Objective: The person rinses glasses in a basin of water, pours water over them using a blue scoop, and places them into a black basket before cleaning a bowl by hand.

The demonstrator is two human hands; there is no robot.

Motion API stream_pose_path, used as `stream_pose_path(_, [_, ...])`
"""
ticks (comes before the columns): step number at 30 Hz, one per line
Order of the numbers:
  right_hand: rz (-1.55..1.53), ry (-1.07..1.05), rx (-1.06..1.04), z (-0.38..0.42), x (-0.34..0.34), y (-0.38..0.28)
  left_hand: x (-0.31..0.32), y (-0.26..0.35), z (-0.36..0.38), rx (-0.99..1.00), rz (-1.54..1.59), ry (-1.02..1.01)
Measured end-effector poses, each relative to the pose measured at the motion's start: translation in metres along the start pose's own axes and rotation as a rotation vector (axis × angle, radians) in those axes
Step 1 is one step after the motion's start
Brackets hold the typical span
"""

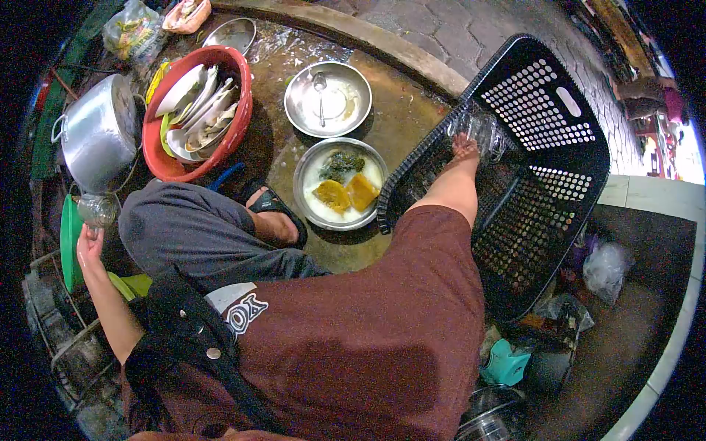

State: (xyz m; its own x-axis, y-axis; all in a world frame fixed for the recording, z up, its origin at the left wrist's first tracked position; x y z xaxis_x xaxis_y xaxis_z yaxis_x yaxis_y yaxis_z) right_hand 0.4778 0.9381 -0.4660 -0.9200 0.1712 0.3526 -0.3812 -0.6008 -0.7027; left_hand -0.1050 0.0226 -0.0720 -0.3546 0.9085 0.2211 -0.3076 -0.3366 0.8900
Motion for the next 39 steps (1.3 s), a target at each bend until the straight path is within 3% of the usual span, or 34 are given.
stream_pose_path(10, [0.130, 0.328, 0.086, 0.044, -0.022, -0.008, -0.020, -0.008, 0.011, -0.043, 0.012, -0.025])
stream_pose_path(18, [0.181, 0.225, 0.205, 0.011, -0.044, 0.003, -0.040, -0.011, -0.013, -0.069, 0.047, -0.063])
stream_pose_path(22, [0.119, 0.314, 0.107, 0.050, -0.037, -0.018, -0.026, -0.013, -0.008, -0.066, 0.015, -0.081])
stream_pose_path(25, [0.241, 0.314, 0.206, 0.064, -0.039, -0.028, -0.015, -0.012, -0.006, -0.037, 0.002, 0.021])
stream_pose_path(30, [0.636, 0.242, 0.452, 0.078, -0.038, -0.046, 0.027, -0.011, -0.025, -0.078, 0.055, -0.216])
stream_pose_path(32, [0.756, 0.311, 0.396, 0.073, -0.043, -0.075, 0.051, -0.010, -0.036, -0.138, 0.054, -0.425])
stream_pose_path(33, [0.879, 0.381, 0.341, 0.081, -0.041, -0.094, 0.066, -0.009, -0.032, -0.113, 0.046, -0.392])
stream_pose_path(35, [0.943, 0.292, 0.096, 0.096, -0.002, -0.147, 0.118, -0.010, 0.005, -0.050, 0.005, -0.353])
stream_pose_path(36, [0.982, 0.101, -0.090, 0.104, 0.035, -0.177, 0.152, -0.013, 0.039, -0.014, -0.030, -0.347])
stream_pose_path(37, [0.983, -0.093, -0.278, 0.120, 0.074, -0.205, 0.182, -0.015, 0.049, 0.008, -0.083, -0.468])
stream_pose_path(38, [1.173, -0.290, -0.465, 0.146, 0.122, -0.232, 0.211, -0.019, 0.059, 0.030, -0.136, -0.588])
stream_pose_path(39, [0.830, -0.275, -0.574, 0.241, 0.170, -0.240, 0.244, -0.024, 0.074, 0.092, -0.198, -0.618])
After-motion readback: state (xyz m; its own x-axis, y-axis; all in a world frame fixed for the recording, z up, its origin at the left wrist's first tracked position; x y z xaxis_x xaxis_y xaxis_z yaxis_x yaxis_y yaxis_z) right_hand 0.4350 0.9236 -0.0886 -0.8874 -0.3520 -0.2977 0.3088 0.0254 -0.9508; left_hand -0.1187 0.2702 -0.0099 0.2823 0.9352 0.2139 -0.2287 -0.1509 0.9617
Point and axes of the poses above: each hand's wrist, its own z-axis away from the middle knuckle, its own x-axis out of the palm, y = z × x, the point moved 8 cm from there along -z, towards the middle knuckle, and after that the axes turned 9 degrees about z, right-handed, at the moved point
